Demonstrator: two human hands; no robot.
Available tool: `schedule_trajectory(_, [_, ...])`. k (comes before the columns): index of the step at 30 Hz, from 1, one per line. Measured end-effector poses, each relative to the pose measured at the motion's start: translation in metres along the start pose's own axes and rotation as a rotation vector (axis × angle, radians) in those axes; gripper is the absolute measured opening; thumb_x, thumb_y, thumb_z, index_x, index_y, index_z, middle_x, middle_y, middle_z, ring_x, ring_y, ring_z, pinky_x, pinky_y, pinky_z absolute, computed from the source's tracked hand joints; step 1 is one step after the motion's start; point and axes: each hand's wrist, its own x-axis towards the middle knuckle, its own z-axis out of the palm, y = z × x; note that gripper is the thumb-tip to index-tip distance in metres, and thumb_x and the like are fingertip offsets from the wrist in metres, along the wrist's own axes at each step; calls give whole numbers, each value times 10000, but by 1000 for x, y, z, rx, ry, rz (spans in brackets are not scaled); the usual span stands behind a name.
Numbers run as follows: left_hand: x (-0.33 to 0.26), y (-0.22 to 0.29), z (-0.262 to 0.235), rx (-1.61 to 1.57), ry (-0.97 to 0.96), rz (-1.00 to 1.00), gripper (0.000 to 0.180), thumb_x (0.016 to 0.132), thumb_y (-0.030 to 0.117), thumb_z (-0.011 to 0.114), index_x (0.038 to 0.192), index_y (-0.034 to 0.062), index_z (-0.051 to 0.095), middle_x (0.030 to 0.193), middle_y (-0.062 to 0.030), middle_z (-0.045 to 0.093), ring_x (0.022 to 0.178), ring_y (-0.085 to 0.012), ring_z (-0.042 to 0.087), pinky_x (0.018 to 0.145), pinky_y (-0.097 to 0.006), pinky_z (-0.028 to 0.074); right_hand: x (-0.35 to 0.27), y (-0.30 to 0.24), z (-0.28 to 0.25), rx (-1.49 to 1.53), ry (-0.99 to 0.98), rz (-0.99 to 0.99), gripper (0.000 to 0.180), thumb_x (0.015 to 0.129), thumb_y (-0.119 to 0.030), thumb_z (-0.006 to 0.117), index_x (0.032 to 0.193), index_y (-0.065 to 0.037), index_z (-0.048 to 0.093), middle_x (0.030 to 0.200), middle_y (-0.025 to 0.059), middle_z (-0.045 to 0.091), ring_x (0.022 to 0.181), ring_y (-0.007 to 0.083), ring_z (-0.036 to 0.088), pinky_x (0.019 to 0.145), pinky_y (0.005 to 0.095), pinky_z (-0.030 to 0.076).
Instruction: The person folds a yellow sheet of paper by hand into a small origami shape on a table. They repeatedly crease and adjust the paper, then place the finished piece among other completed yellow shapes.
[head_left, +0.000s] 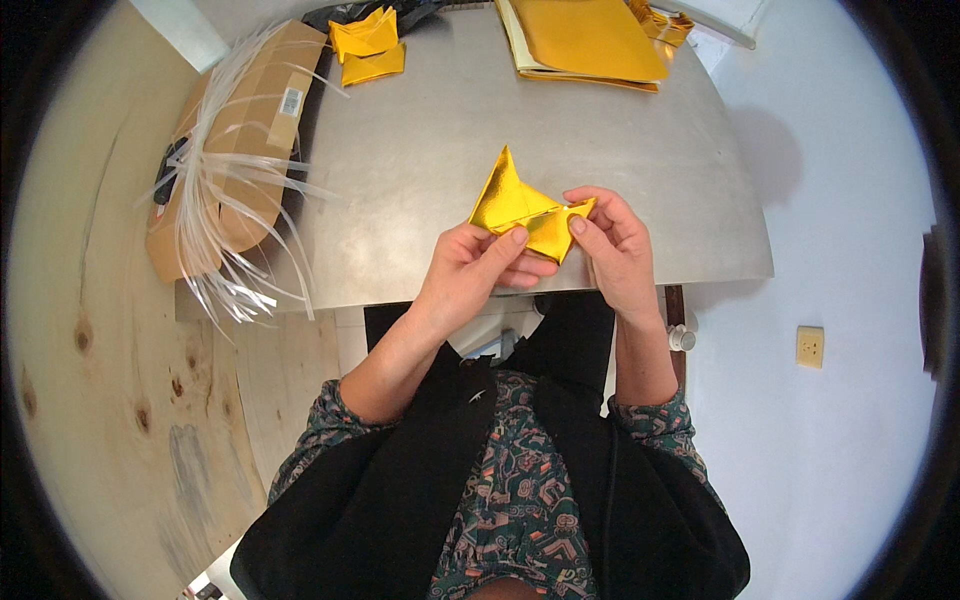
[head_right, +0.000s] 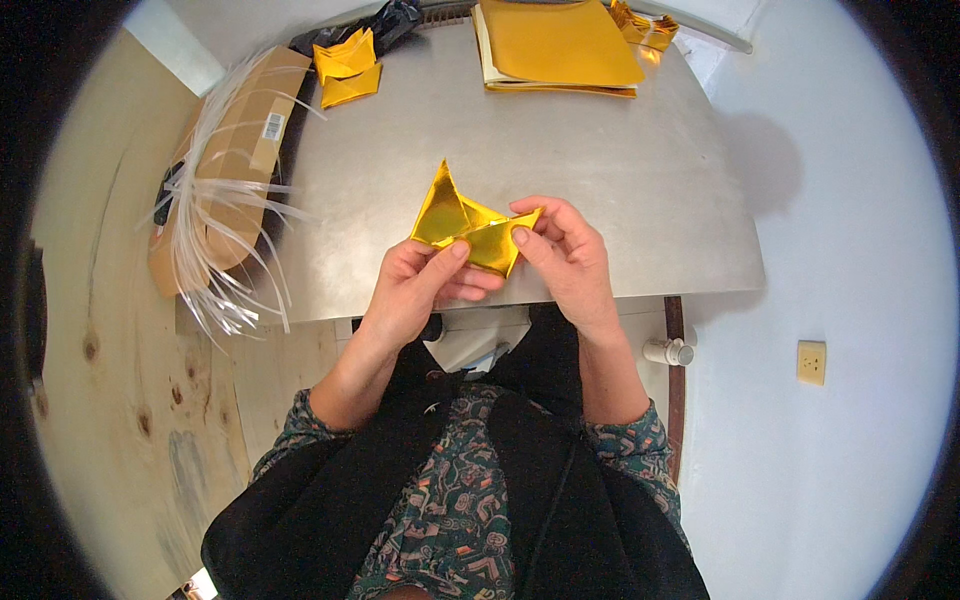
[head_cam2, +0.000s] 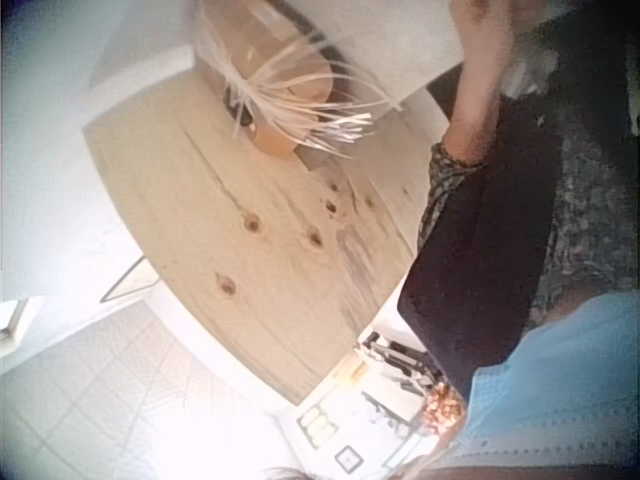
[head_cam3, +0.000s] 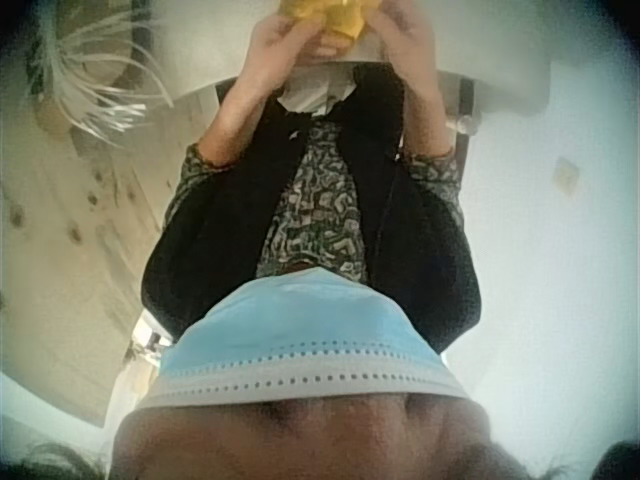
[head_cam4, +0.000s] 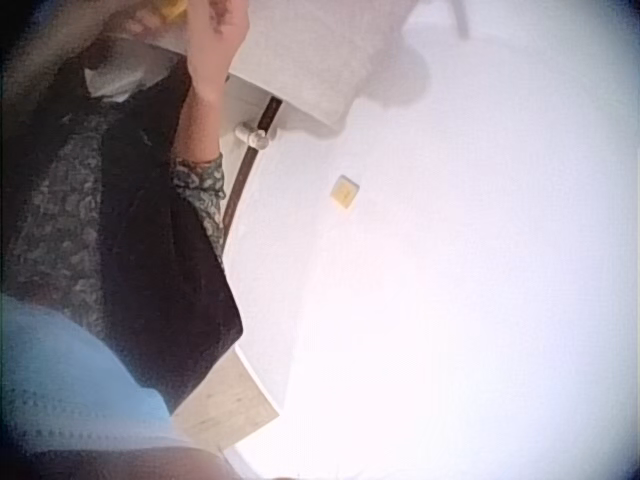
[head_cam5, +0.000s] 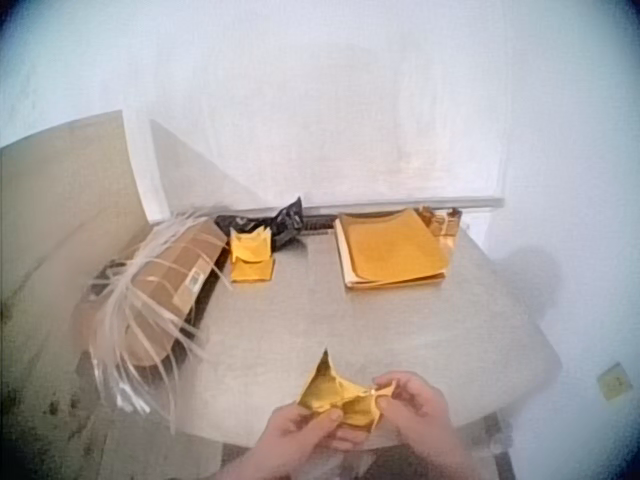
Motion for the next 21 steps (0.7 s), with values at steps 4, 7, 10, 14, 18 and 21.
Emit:
schedule_trajectory(4, [4,-1,-3,-75,35,-29,339,1085,216,586,1286,-53,628,1102,-166,746,892,-238,785,720,-295,657,0,0,2,33,51,23,271,1024,-101,673,1275,-3,638,978,5,671,890,80,622,812,254,526])
schedule_trajectory(7, [8,1,-8,-157,75,-51,314,1069,219,615,1243,-40,654,1083,-159,743,859,-234,782,660,-304,656,1,1,4,101,43,32,257,1028,-105,670,1259,2,633,988,23,682,887,90,632,817,263,535])
schedule_trajectory(10, [10,2,-8,-233,84,-4,301,1063,241,631,1205,-20,676,1041,-133,743,834,-222,780,599,-286,638,2,0,3,50,-55,17,227,1032,-110,669,1224,4,631,1008,41,697,882,95,638,808,262,539])
schedule_trajectory(14, [13,1,-4,-279,82,36,261,1052,237,651,1179,13,691,1041,-110,745,798,-202,763,566,-288,626,0,-2,5,-47,-109,81,167,1034,-121,675,1140,2,638,970,40,704,845,86,630,773,251,530])
schedule_trajectory(18, [15,0,-6,-265,102,-4,215,1045,240,665,1083,33,710,971,-87,741,764,-173,739,531,-275,592,-1,-4,6,-130,-137,86,123,1031,-127,681,1031,-15,633,882,20,693,793,72,610,740,243,514])
schedule_trajectory(21, [15,0,-10,-269,90,-27,195,1039,238,675,1024,47,713,914,-70,732,751,-167,730,528,-277,582,-1,-5,5,-165,-123,98,129,1033,-124,675,972,-27,616,854,14,690,771,67,602,727,239,507])
